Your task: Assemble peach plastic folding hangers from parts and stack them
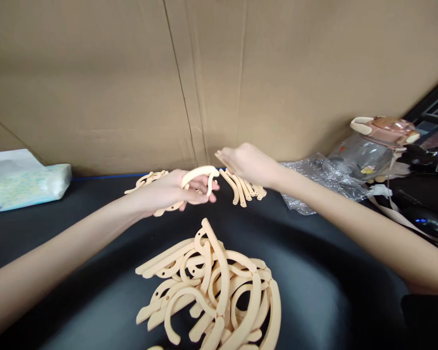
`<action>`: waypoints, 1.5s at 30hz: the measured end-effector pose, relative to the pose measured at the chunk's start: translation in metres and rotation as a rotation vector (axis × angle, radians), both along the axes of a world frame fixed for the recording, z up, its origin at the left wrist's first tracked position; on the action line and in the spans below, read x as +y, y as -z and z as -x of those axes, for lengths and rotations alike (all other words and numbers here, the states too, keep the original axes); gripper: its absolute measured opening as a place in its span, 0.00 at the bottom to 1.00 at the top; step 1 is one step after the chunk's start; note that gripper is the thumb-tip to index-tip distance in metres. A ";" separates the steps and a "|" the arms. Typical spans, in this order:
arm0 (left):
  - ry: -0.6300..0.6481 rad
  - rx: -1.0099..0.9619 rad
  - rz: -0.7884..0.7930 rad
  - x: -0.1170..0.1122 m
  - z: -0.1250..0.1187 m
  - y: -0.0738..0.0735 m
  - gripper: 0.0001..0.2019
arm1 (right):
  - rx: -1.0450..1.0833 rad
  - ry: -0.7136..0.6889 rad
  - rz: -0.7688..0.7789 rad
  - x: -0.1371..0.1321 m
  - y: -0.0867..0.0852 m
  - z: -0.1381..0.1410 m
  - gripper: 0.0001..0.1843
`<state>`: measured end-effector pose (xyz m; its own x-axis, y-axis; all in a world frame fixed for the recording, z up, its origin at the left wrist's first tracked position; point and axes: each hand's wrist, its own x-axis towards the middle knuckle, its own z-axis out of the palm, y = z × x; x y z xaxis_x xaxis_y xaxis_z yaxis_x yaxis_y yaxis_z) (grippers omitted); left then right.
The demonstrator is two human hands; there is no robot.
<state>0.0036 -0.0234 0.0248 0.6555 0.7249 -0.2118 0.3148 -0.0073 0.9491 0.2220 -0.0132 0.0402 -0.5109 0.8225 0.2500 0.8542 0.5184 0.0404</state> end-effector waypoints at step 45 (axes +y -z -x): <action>-0.233 -0.185 -0.269 0.003 -0.009 -0.023 0.13 | 0.102 0.070 -0.246 -0.007 -0.017 0.020 0.18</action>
